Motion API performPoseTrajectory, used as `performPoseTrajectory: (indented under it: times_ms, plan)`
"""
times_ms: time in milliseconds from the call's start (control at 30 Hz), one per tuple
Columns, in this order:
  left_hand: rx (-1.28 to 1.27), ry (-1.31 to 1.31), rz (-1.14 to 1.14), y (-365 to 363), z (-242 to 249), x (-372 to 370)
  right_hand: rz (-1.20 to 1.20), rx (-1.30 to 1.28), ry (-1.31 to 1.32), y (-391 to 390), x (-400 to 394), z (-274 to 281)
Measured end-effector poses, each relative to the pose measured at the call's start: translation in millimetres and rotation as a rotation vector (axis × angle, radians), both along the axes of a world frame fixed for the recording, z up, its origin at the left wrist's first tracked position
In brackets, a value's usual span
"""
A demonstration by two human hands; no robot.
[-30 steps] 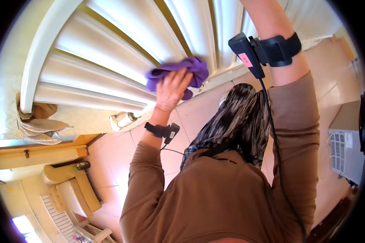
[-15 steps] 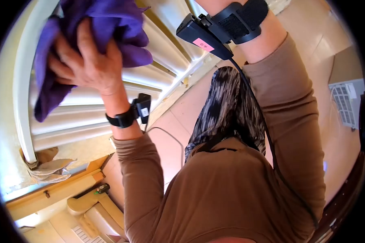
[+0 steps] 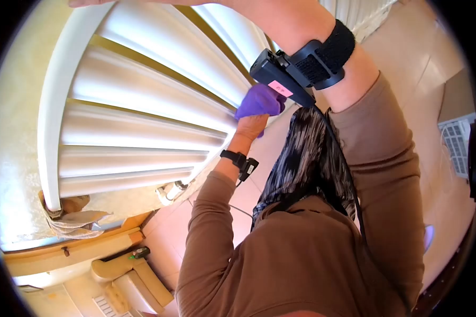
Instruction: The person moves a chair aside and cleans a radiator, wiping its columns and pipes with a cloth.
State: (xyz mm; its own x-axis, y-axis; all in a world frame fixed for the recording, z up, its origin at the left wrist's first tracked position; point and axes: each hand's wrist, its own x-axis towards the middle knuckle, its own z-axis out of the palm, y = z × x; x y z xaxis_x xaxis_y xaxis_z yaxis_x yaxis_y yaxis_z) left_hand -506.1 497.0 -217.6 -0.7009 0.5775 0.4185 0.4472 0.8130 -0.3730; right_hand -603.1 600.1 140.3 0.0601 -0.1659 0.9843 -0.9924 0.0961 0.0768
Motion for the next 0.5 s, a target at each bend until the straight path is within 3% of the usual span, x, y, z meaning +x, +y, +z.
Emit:
performPoseTrajectory:
  times_ms: [133,200,300,367,433,500]
  plan:
    - [0.106,-0.130,-0.031,1,0,5,-0.018,0.059,-0.069,7,6,2]
    - [0.002,-0.328,-0.039,2,36,3,-0.013,0.111,-0.106,8,6,5]
    - [0.024,-0.137,-0.194,-1,90,-8,0.026,0.165,-0.139,14,8,10]
    - [0.091,-0.210,-0.157,5,141,-6,0.021,0.164,-0.112,16,9,10]
    - [-0.262,-0.478,0.301,19,202,-5,0.023,0.176,-0.095,19,8,11]
    - [-0.112,-0.005,0.142,19,239,-8,0.026,0.194,-0.095,21,6,13]
